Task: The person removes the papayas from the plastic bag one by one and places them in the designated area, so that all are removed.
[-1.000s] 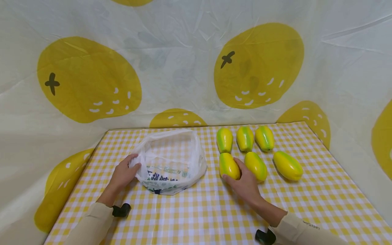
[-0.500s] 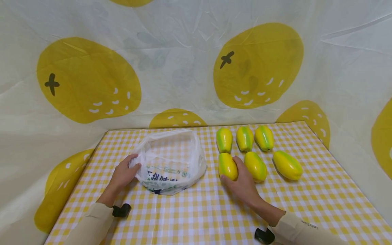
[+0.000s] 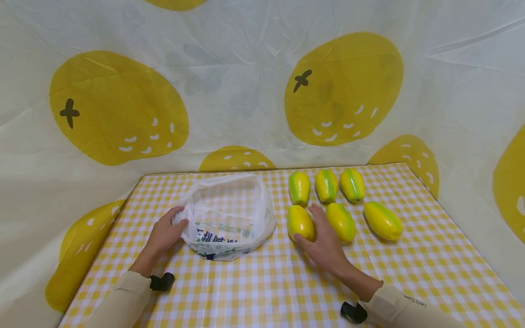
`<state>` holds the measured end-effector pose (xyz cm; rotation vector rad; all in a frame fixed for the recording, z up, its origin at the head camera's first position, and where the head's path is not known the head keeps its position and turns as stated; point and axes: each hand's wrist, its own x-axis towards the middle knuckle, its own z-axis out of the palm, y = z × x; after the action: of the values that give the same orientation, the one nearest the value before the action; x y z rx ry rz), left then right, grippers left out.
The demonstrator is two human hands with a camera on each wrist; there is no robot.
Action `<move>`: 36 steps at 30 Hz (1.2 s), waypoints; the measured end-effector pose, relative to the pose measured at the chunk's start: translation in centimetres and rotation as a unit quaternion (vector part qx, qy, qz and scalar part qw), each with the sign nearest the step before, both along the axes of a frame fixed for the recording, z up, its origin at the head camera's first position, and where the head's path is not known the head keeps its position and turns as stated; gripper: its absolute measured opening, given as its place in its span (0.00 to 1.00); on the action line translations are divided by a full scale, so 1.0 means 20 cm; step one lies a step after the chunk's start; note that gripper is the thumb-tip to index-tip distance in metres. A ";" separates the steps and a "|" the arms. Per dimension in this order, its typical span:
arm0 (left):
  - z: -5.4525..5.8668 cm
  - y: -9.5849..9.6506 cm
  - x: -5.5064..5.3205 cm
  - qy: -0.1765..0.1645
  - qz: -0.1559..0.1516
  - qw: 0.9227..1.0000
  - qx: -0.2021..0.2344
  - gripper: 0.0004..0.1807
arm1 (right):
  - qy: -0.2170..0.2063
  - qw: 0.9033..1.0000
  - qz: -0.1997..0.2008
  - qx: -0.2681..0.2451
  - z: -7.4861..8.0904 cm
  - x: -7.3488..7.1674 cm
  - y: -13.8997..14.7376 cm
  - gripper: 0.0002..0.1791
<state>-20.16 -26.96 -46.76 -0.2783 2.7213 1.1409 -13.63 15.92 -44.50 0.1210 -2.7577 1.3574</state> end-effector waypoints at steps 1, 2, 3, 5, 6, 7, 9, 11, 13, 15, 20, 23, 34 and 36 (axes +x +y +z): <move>0.00 0.00 0.00 0.000 -0.002 1.000 -0.002 0.34 | 0.001 1.000 0.001 0.001 0.00 0.00 0.00 0.48; 0.00 0.00 0.00 0.001 -0.004 1.000 -0.004 0.34 | 0.002 1.000 0.002 0.002 0.01 0.00 0.00 0.48; 0.00 0.00 0.00 0.002 -0.005 1.000 -0.004 0.34 | 0.004 1.000 0.003 0.002 0.01 0.00 0.00 0.48; 0.00 0.00 0.00 0.005 -0.009 1.000 -0.004 0.34 | 0.006 1.000 0.007 0.000 0.03 0.00 0.00 0.48; 0.00 0.00 0.00 0.006 -0.010 1.000 -0.003 0.34 | 0.008 1.000 0.010 0.000 0.04 0.00 0.00 0.48; 0.00 0.00 0.00 0.007 -0.010 1.000 -0.002 0.34 | 0.011 1.000 0.012 0.000 0.05 -0.01 0.00 0.47; 0.00 0.00 0.00 0.006 -0.009 1.000 0.004 0.34 | 0.017 1.000 0.017 0.002 0.07 -0.01 0.01 0.47; 0.00 -0.01 0.00 0.003 -0.006 1.000 0.010 0.34 | 0.026 0.999 0.019 0.005 0.09 -0.02 0.01 0.46; 0.00 -0.01 -0.01 0.000 -0.003 1.000 0.015 0.35 | 0.035 0.999 0.020 0.007 0.10 -0.02 0.02 0.47; 0.00 -0.01 -0.01 -0.001 -0.002 1.000 0.020 0.35 | 0.042 0.999 0.022 0.007 0.11 -0.03 0.02 0.47; 0.00 -0.02 -0.01 -0.003 -0.004 1.000 0.025 0.35 | 0.040 0.999 0.029 0.008 0.12 -0.03 0.02 0.47; 0.01 -0.02 0.00 -0.007 -0.003 1.000 0.028 0.35 | 0.034 0.999 0.030 0.013 0.14 -0.04 0.02 0.48; 0.10 0.00 0.03 0.020 -0.010 0.999 0.032 0.35 | 0.010 0.998 0.046 0.048 0.29 -0.11 0.10 0.45; 0.13 0.00 0.04 0.040 -0.017 0.999 0.023 0.35 | 0.008 0.997 0.054 0.061 0.32 -0.12 0.12 0.44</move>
<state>-19.43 -27.00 -44.13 -0.1833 2.7531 1.2279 -16.09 18.25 -38.05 0.2909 -2.8574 1.2047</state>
